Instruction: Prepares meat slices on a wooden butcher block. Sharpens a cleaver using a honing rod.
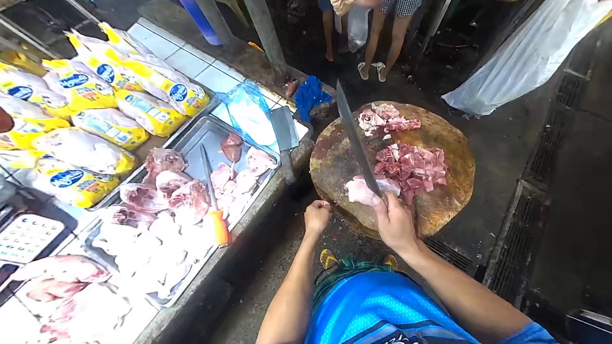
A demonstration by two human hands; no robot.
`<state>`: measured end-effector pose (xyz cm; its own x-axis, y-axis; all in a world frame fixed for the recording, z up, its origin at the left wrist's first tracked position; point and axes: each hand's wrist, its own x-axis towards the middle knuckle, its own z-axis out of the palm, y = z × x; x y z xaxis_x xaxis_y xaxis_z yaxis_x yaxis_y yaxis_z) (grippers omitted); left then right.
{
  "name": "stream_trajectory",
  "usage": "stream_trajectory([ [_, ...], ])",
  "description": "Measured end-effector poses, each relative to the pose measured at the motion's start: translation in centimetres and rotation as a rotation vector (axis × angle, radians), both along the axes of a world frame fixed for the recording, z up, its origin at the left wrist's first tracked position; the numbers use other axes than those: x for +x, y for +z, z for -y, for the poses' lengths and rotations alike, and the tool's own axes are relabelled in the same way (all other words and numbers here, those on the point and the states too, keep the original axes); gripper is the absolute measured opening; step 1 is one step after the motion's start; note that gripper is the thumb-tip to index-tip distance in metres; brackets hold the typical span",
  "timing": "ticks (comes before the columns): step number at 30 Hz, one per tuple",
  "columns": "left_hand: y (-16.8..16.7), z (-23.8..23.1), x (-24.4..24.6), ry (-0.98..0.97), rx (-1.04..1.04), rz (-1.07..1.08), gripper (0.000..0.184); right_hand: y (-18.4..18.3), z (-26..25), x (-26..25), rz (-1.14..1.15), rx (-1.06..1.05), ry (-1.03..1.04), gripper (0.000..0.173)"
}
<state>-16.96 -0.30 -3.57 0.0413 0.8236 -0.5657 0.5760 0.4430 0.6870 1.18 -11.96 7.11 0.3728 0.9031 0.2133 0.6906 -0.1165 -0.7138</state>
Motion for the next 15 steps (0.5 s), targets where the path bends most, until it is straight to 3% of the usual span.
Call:
stream_trajectory([
  [2, -0.1, -0.1, -0.2, -0.009, -0.010, -0.012, 0.020, 0.6, -1.8, -1.1, 0.023, 0.106, -0.020, 0.047],
  [4, -0.2, -0.3, -0.2, -0.039, -0.009, -0.032, 0.021, -0.8, -2.7, -2.1, 0.007, 0.034, -0.042, 0.048],
  [5, -0.2, -0.5, 0.0, -0.067, 0.002, -0.052, 0.021, -2.2, -2.7, -2.5, 0.004, -0.098, -0.053, 0.049],
  [8, 0.1, -0.8, 1.4, -0.176, 0.072, -0.115, 0.022, -4.0, -2.9, -2.5, -0.107, -0.825, -0.014, 0.059],
  [9, 0.5, -1.2, 2.1, -0.223, 0.101, -0.132, 0.023, -3.7, -3.5, -2.0, -0.145, -0.925, 0.003, 0.061],
  [15, 0.5, -1.7, 7.1, -0.499, 0.130, -0.267, 0.032, -3.3, -0.8, -1.0, -0.168, -0.949, 0.001, 0.060],
])
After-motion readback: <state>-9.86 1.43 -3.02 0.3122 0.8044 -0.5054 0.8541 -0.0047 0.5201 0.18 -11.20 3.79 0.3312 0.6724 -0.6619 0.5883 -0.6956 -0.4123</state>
